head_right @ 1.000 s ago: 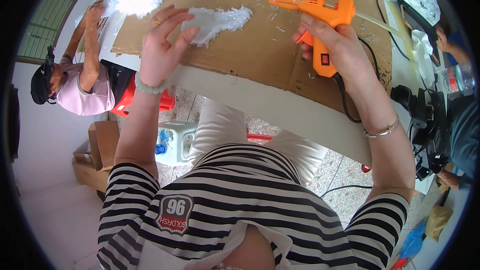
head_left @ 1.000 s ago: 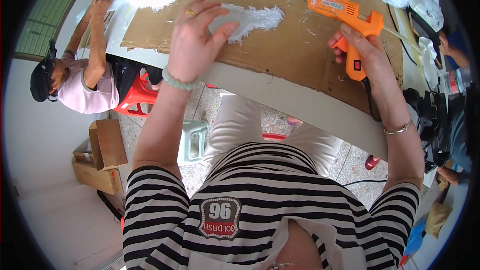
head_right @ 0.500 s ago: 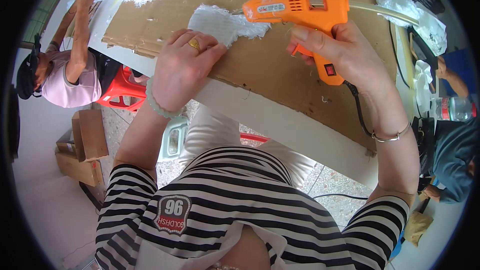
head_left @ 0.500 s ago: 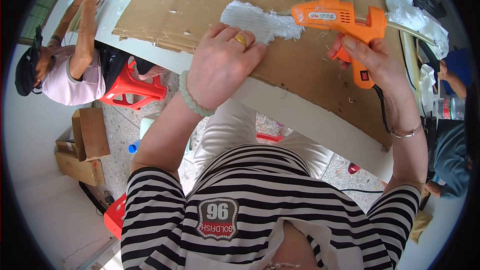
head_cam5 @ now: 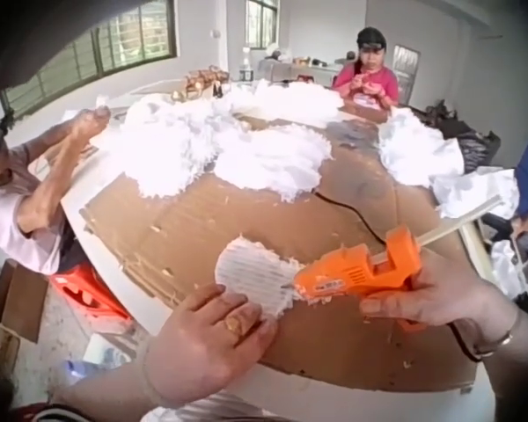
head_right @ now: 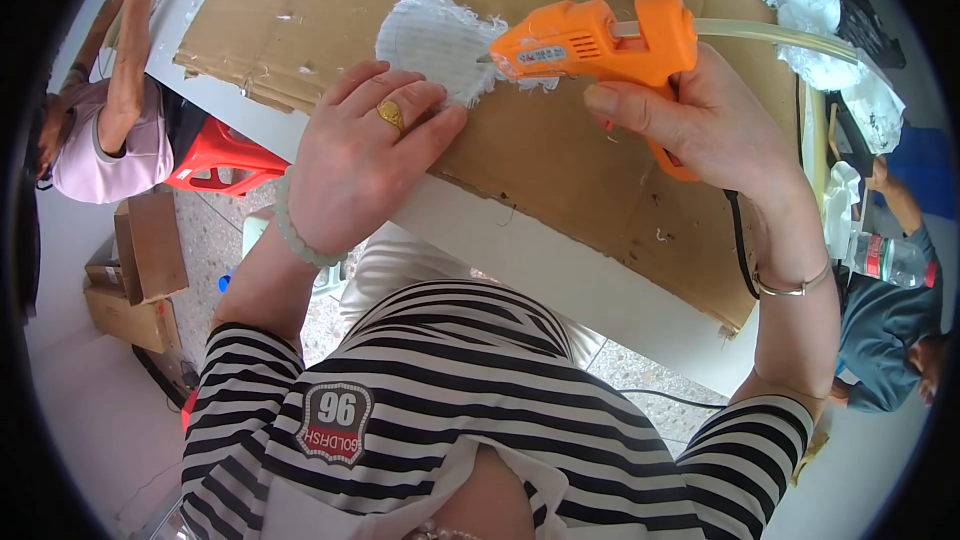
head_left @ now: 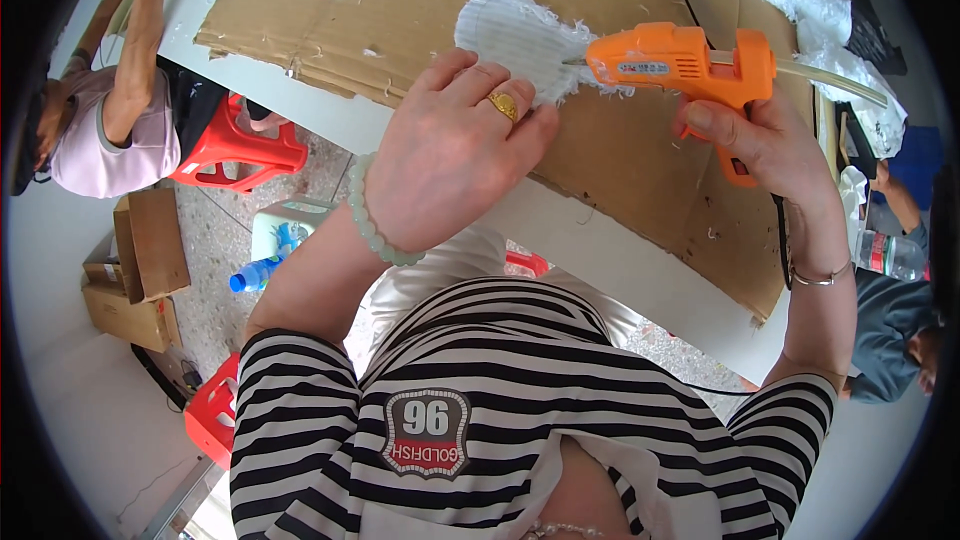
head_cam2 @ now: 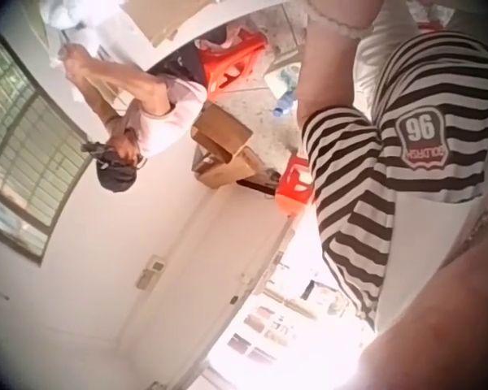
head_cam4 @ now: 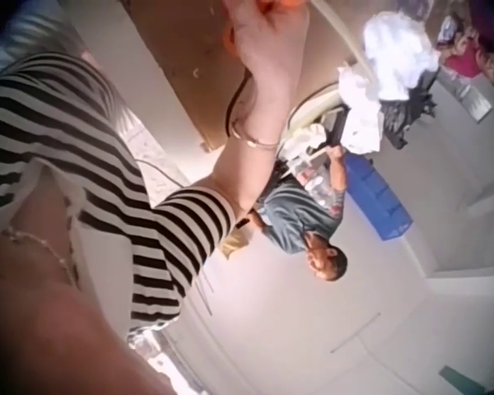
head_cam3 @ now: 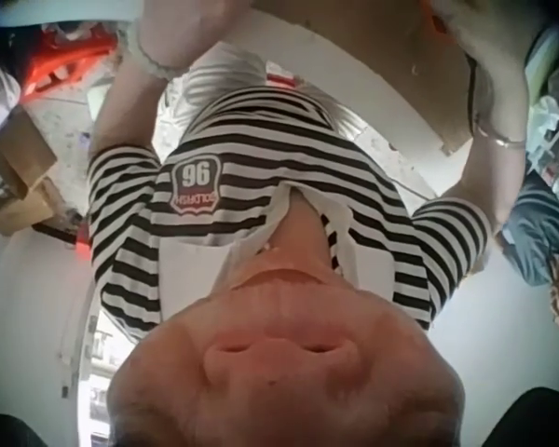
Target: Applying hot glue to a board and attaching white fiber stuffing to create a cloud-like texture.
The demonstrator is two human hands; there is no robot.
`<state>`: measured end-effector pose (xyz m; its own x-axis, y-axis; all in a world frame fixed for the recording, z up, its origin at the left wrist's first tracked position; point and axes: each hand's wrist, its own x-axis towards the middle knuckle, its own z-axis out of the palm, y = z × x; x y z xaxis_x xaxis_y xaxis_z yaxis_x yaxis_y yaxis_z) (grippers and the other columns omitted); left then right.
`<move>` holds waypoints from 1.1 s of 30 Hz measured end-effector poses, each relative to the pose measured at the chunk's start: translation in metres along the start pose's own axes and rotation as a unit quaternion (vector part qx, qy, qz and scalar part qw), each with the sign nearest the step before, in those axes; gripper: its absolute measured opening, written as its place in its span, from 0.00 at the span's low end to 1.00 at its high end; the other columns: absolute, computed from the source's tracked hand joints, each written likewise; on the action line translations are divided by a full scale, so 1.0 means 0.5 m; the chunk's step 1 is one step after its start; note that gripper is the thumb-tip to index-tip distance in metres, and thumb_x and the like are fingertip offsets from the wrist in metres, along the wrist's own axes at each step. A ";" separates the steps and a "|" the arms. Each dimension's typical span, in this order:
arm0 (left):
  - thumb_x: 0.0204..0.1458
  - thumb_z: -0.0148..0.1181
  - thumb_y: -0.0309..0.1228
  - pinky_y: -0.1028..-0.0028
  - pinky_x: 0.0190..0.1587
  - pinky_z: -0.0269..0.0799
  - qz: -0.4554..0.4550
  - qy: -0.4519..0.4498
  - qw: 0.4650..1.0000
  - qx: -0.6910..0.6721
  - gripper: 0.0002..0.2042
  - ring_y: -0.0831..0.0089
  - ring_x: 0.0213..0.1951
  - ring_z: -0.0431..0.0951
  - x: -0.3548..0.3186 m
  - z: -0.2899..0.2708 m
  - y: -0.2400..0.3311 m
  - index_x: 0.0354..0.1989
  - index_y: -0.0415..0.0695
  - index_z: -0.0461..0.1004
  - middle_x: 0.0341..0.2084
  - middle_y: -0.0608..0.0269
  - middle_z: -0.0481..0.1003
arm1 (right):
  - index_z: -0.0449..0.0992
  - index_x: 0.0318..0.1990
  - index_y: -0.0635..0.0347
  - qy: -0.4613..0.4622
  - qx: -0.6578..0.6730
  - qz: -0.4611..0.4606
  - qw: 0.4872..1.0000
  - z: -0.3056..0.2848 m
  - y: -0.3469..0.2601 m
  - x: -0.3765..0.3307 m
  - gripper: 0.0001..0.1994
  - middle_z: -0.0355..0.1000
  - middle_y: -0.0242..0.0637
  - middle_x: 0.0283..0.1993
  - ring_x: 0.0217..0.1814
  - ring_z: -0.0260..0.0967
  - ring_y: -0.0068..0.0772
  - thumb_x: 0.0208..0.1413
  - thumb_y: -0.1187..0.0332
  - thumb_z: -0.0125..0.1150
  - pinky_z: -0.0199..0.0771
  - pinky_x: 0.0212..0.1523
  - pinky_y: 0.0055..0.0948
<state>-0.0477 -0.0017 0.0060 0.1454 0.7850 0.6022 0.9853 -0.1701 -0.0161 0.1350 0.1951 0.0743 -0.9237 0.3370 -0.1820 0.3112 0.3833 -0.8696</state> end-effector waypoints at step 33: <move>0.33 0.55 0.16 0.62 0.47 0.68 -0.090 0.052 0.993 -0.051 0.17 0.57 0.35 0.77 -0.019 -0.007 -0.064 0.37 0.41 0.70 0.14 0.59 0.71 | 0.68 0.47 0.62 -0.036 -0.052 0.040 0.997 0.018 -0.022 0.009 0.16 0.67 0.27 0.32 0.33 0.64 0.17 0.54 0.66 0.61 0.65 0.36 0.18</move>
<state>-0.0809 -0.0055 0.0036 -0.0472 0.7437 0.6669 0.9797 -0.0957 0.1761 0.1253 0.1847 0.0790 -0.9074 0.3087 -0.2851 0.4028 0.4459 -0.7993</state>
